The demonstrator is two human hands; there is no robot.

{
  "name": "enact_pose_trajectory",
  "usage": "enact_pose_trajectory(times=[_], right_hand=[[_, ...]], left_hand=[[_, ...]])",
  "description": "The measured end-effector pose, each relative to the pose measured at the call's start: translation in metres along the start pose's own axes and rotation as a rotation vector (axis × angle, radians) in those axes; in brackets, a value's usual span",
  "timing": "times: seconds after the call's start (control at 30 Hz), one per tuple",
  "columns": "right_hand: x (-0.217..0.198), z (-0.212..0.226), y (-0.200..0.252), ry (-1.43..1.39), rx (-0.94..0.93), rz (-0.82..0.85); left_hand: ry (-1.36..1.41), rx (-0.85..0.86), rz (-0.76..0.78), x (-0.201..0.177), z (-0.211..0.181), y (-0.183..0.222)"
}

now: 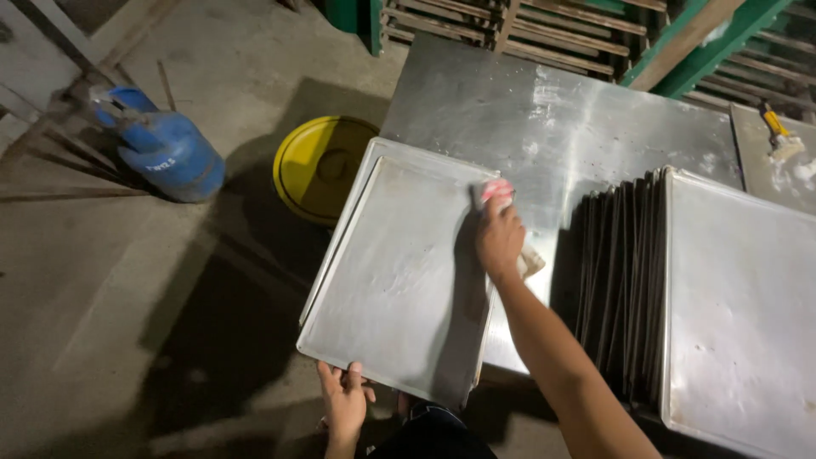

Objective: Cleaning and oiling baking trays with a cloth in a bakery.

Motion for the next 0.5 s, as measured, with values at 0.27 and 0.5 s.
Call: enact_pose_trajectory(times=[0.27, 0.5], right_hand=[[-0.045, 0.130, 0.088, -0.386, -0.826, 0.274], [0.018, 0.113, 0.012, -0.478, -1.030, 0.063]], left_hand=[[-0.044, -0.073, -0.031, -0.004, 0.027, -0.009], [0.067, 0.049, -0.030, -0.006, 0.032, -0.014]])
Point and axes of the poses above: each hand's wrist, its own y-axis away from the middle knuckle, its own x-axis out of the palm, z = x × y, the point moved 6 cm from there along -y, towards the middle knuckle, and after that the axes turned 2 degrees about -x, right-handed, at the moved point
